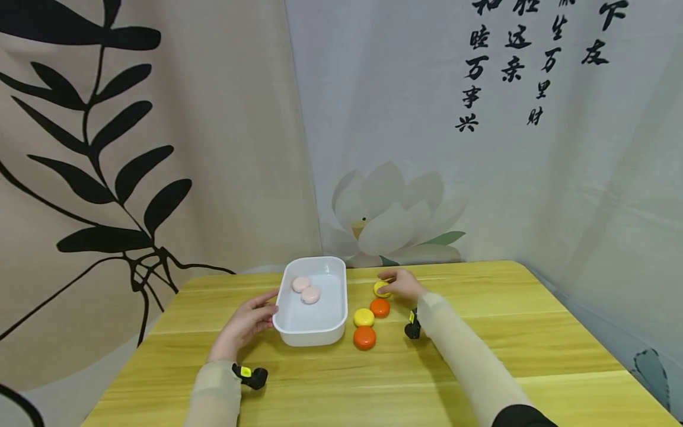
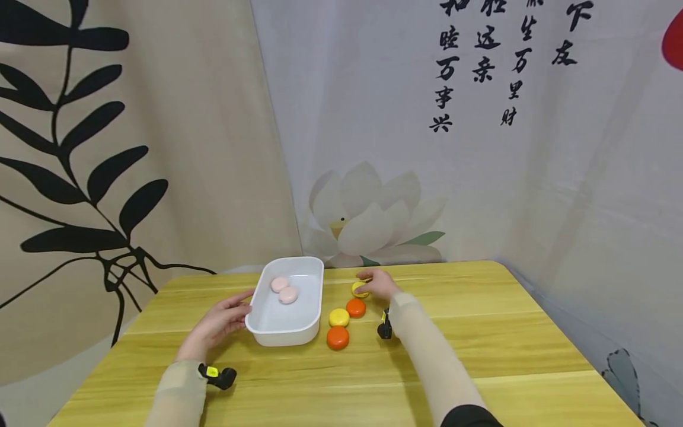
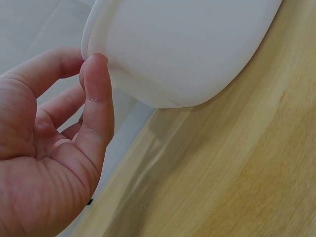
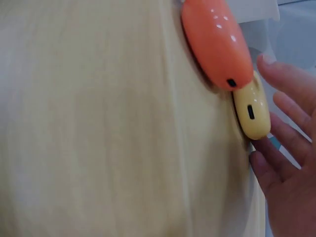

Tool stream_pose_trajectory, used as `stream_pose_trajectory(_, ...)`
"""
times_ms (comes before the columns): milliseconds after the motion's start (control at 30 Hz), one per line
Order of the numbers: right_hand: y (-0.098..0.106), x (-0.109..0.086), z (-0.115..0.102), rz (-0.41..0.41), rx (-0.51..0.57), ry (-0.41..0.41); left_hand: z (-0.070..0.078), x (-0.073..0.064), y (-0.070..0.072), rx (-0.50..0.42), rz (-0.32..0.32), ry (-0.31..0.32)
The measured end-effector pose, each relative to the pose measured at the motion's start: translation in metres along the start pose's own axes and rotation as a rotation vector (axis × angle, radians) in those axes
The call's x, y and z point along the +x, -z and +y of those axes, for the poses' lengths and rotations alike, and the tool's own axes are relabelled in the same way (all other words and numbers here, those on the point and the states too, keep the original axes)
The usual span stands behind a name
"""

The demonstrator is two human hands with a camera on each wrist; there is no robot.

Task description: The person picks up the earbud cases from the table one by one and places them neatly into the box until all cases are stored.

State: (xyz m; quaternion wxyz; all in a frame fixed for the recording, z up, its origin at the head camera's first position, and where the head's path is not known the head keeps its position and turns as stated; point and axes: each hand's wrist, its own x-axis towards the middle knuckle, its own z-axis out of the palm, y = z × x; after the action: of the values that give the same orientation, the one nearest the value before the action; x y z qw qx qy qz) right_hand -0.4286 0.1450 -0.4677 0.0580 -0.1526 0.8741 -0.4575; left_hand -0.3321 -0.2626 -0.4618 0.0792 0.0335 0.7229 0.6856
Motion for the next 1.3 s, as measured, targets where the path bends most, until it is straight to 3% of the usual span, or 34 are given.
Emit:
stream_pose_trajectory(233,-0.005,0.002,0.004,0.020,-0.039,0.024,0.006,-0.003,-0.001,-0.013,-0.009,0.009)
stream_pose_trajectory(800,-0.009,-0.001,0.008,0.056,-0.033,0.006,-0.001,0.001,-0.003,-0.007,0.042,0.016)
stream_pose_trajectory(1100,-0.004,0.001,0.005,0.069,0.017,-0.016,0.000,0.001,-0.002,0.001,0.039,0.013)
stream_pose_trajectory(1300,0.004,0.004,0.002,0.081,-0.025,0.024,-0.002,0.002,-0.001,0.008,0.024,0.006)
